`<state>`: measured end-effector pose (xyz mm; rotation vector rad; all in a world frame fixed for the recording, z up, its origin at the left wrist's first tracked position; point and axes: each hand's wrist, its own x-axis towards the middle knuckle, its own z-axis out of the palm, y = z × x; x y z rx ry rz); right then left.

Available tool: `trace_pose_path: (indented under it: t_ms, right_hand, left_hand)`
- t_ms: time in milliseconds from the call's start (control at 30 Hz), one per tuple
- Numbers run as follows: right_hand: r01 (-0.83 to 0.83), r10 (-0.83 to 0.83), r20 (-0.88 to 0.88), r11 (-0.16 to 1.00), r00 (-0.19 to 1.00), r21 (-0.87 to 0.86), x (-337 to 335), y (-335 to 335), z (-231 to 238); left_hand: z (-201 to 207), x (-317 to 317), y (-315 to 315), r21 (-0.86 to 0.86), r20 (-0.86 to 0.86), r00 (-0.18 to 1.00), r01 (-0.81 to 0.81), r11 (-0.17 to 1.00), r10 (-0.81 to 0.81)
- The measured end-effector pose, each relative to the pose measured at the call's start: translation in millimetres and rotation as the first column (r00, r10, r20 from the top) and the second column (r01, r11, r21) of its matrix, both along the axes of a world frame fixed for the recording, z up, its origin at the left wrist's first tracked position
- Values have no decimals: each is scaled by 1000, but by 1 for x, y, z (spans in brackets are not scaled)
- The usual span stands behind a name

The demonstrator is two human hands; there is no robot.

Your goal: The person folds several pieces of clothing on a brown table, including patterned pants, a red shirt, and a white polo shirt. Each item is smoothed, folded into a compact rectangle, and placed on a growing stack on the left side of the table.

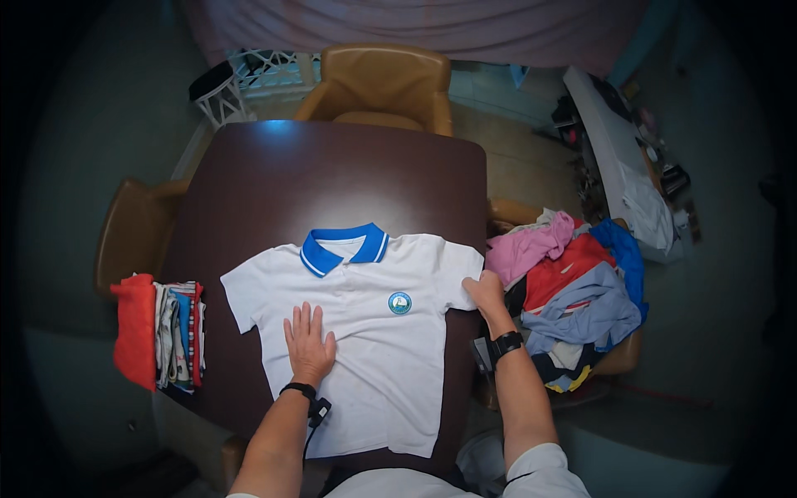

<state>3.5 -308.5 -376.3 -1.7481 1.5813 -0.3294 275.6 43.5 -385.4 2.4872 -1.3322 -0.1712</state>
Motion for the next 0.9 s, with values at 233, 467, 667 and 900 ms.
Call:
trace_pose_path:
  t_ms: [233,467,667,900]
  right_hand:
    - [-30,-600,650,724,466,690,-7,-7,-7]
    - [2,-413,750,877,517,481,-6,-5,1]
    - [21,-120,689,988,714,151,47,19,29]
    - [-220,238,53,947,970,-233,110,50,31]
  left_hand:
    - [-3,2,3,-13,19,1000,-4,1000,4]
    - [-5,2,3,-61,59,998,15,998,-11]
    - [-6,3,4,-58,24,1000,3,998,-2]
    - [-7,3,3,-57,33,999,-9,998,11]
